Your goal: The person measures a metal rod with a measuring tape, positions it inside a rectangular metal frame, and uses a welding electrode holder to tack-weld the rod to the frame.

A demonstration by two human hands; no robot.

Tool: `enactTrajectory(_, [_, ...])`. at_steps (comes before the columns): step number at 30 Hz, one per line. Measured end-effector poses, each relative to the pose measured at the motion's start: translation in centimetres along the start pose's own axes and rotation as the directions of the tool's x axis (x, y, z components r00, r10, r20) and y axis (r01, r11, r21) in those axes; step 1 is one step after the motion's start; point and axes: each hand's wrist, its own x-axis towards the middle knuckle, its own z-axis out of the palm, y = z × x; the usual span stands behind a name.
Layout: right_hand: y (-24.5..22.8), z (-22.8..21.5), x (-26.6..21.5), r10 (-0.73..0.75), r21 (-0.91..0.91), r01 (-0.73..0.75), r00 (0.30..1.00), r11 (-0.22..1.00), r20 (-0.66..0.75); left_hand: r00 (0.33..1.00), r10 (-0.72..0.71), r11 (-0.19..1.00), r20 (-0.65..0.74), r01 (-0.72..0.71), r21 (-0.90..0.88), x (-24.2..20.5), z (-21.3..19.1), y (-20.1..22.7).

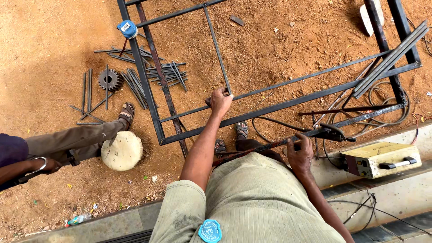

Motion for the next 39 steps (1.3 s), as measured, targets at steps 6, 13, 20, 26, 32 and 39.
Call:
enactTrajectory(6, [-0.9, 0.0, 2.1, -0.105, 0.001, 0.105, 0.994, 0.994, 0.035, 0.997, -0.071, 0.989, 0.012, 0.069, 0.131, -0.8, -0.7, 1.4])
enactTrajectory(13, [-3.4, 0.0, 5.0, -0.147, 0.091, 0.144, 0.989, 0.985, 0.028, 0.994, -0.101, 0.983, 0.048, 0.092, 0.16, -0.9, -1.2, 2.0])
enactTrajectory(20, [-4.8, 0.3, 7.4, -0.154, 0.181, 0.134, 0.983, 0.974, 0.1, 0.991, -0.103, 0.985, 0.09, 0.089, 0.146, -0.8, -1.2, 1.5])
enactTrajectory(26, [-5.2, 1.3, 9.4, -0.152, 0.179, 0.122, 0.975, 0.976, 0.163, 0.976, -0.175, 0.969, 0.131, 0.147, 0.199, -1.3, -1.5, 2.3])
enactTrajectory(32, [-6.4, 1.7, 12.0, -0.172, 0.242, 0.121, 0.964, 0.963, 0.203, 0.992, -0.106, 0.95, 0.068, 0.081, 0.301, -1.9, -1.3, 2.6])
enactTrajectory(39, [-6.9, 2.4, 15.7, -0.216, 0.245, 0.16, 0.951, 0.956, 0.22, 0.979, -0.168, 0.934, 0.112, 0.122, 0.337, -1.4, -0.8, 2.0])
